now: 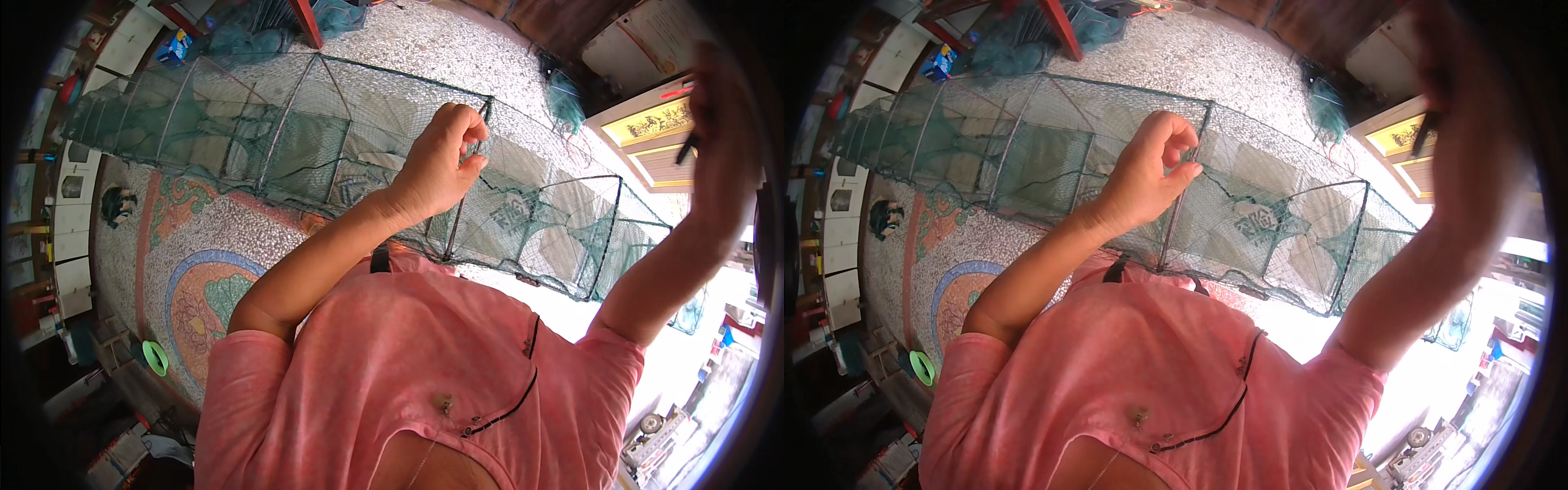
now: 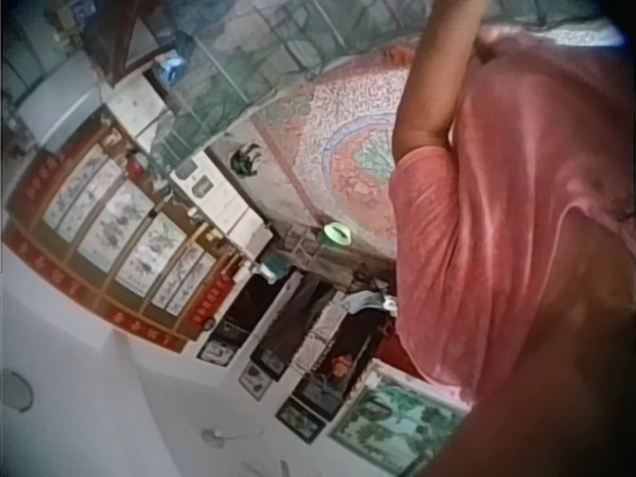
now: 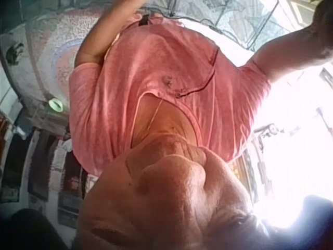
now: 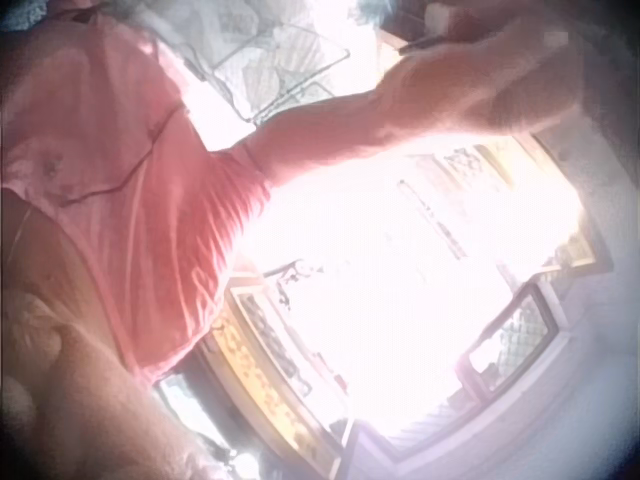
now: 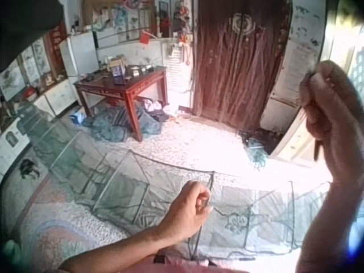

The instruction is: The person repairs a large rectangular mesh fishing net by tying together broken or loose sections of the netting with their hands.

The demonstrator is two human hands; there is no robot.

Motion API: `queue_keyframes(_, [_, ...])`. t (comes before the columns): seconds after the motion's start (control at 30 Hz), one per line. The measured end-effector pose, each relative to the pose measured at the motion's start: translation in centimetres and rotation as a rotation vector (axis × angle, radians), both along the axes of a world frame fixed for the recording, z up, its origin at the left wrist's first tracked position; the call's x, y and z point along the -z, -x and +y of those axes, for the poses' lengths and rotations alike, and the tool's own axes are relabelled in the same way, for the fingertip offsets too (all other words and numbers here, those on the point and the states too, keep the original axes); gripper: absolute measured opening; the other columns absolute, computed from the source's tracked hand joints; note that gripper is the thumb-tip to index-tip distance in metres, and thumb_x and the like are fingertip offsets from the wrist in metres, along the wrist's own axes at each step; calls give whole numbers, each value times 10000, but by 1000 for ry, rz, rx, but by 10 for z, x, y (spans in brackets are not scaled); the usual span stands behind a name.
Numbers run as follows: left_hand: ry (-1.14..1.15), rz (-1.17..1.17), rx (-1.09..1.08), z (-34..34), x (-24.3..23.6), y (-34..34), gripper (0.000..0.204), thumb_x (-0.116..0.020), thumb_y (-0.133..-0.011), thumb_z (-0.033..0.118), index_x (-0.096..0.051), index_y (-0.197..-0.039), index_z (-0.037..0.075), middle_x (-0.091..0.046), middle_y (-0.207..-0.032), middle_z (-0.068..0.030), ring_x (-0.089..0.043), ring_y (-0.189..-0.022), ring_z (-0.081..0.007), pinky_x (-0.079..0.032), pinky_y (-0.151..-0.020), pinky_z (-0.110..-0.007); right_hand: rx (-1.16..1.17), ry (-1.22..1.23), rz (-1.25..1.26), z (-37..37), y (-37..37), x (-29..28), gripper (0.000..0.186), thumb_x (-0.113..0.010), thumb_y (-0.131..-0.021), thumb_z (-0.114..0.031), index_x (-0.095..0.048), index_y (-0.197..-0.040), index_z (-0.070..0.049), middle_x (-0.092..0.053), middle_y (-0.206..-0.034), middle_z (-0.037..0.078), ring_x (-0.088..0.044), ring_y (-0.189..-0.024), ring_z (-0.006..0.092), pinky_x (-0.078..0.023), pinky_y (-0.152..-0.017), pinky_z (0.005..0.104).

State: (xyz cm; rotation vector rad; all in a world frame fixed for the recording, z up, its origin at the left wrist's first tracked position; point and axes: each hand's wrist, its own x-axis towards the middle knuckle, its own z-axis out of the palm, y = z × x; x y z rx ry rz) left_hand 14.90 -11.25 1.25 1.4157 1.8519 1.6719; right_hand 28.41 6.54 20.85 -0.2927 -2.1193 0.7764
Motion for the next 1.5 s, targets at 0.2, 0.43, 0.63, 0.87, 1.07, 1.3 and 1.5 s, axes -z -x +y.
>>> queue_keyframes(0.2, [51,47,-64,-6,1,-1,247,-711,-734,-3,-532,-890,66,-495,-884,-24,-511,-683,-117,-452,-626,-252,-106,-119,-482,-16,23,95,88,-615,-857,-85,-642,-939,-68,-620,-872,34,-592,-757,152,-466,-685,262])
queue_keyframes(0.43, [93,63,-162,-6,5,-5,235,-750,-723,70,-588,-892,52,-530,-900,-37,-539,-687,-129,-467,-651,-270,0,-322,-674,-31,25,135,72,-634,-805,-160,-675,-832,-108,-609,-851,56,-578,-882,268,-473,-759,374])
queue_keyframes(0.63, [198,-75,-155,-3,16,1,345,-787,-715,166,-626,-986,26,-577,-883,-56,-559,-729,-133,-478,-680,-272,-54,-202,-567,-34,33,155,66,-650,-774,-131,-678,-824,-99,-620,-859,67,-583,-859,290,-477,-764,387])
queue_keyframes(0.87, [361,-433,-52,0,20,1,358,-789,-733,223,-629,-958,-5,-561,-806,-1,-514,-757,-83,-455,-678,-251,17,62,-450,-54,51,167,228,-701,-723,-90,-587,-912,-31,-571,-904,130,-599,-761,284,-500,-710,345])
queue_keyframes(1.07, [363,-364,-6,-1,34,3,214,-732,-782,192,-627,-900,47,-567,-748,25,-509,-690,-78,-445,-645,-256,-82,-124,-578,-56,61,173,156,-723,-719,-193,-677,-795,-65,-564,-957,92,-605,-842,275,-510,-749,365])
queue_keyframes(1.3, [388,-423,-11,-1,19,-2,450,-737,-759,311,-564,-1052,16,-645,-916,-64,-609,-843,-152,-483,-747,-294,32,-350,-949,-72,104,160,176,-673,-782,-277,-671,-828,-108,-636,-908,57,-589,-916,273,-485,-793,384])
queue_keyframes(1.5, [90,-436,-104,12,68,7,606,-781,-702,272,-443,-1128,5,-543,-1002,-127,-590,-813,-184,-494,-749,-323,-217,-152,-421,-113,158,109,145,-624,-846,-170,-604,-962,-85,-665,-865,90,-649,-826,271,-508,-740,355])
